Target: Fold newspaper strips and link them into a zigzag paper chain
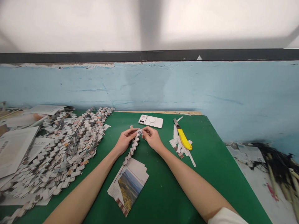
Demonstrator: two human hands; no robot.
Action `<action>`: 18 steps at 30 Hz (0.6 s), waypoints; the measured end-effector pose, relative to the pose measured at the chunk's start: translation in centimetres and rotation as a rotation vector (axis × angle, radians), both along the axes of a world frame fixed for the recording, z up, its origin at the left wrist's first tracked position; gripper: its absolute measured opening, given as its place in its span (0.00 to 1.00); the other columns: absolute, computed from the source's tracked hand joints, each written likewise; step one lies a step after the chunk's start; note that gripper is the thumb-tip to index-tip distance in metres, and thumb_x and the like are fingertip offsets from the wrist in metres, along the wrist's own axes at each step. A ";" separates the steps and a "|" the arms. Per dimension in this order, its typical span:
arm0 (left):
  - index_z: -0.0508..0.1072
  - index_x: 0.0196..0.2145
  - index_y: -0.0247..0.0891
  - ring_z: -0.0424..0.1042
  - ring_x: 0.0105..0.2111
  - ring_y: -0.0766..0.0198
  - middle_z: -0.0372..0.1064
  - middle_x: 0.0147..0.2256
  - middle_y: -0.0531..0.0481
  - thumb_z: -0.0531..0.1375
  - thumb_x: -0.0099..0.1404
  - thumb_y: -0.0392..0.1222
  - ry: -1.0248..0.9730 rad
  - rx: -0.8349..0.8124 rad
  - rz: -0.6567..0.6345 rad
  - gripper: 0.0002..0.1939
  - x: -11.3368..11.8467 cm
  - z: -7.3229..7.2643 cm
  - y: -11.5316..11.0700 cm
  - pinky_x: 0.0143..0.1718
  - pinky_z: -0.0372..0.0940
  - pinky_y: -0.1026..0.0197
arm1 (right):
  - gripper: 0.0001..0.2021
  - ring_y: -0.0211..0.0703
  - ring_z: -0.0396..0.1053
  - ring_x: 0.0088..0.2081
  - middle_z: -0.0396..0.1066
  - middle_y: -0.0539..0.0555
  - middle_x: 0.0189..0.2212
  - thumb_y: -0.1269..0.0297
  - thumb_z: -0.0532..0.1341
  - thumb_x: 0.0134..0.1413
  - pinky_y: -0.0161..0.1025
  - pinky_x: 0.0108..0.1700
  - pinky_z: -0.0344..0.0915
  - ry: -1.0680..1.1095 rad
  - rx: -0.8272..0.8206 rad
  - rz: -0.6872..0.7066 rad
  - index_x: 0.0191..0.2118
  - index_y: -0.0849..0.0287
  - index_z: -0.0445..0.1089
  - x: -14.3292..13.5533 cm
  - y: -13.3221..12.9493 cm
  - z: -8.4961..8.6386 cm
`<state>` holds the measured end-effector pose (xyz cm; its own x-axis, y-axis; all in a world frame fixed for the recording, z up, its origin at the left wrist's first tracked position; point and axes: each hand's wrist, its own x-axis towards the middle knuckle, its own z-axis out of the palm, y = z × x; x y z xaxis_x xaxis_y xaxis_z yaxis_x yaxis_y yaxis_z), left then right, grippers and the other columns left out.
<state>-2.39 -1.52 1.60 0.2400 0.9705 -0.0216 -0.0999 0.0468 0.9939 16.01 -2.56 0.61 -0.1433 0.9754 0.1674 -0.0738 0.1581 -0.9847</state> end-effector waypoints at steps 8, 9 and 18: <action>0.81 0.42 0.39 0.74 0.38 0.64 0.77 0.41 0.46 0.74 0.52 0.49 -0.220 -0.156 0.118 0.20 -0.1 -0.7 0.7 0.40 0.68 0.64 | 0.16 0.38 0.67 0.24 0.73 0.52 0.27 0.49 0.68 0.56 0.37 0.29 0.65 0.073 -0.013 0.007 0.35 0.59 0.71 -0.3 0.2 0.0; 0.81 0.41 0.39 0.74 0.37 0.65 0.77 0.41 0.47 0.75 0.51 0.48 -0.269 -0.176 0.140 0.20 -0.1 -0.7 0.8 0.40 0.68 0.64 | 0.16 0.38 0.67 0.24 0.73 0.52 0.27 0.49 0.69 0.56 0.37 0.29 0.65 0.082 -0.013 -0.001 0.36 0.58 0.72 -0.3 0.2 -0.1; 0.80 0.40 0.36 0.74 0.36 0.67 0.77 0.40 0.47 0.76 0.50 0.43 -0.397 -0.237 0.180 0.20 0.0 -0.4 1.0 0.40 0.68 0.66 | 0.18 0.38 0.69 0.27 0.74 0.52 0.30 0.52 0.68 0.57 0.38 0.32 0.68 0.053 -0.013 0.042 0.49 0.57 0.75 -0.1 0.5 -0.5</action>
<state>-2.38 -0.54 1.21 0.1036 0.9769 -0.1872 -0.4959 0.2138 0.8417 15.93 -2.01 0.13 -0.1751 0.9709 0.1633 -0.1319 0.1412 -0.9812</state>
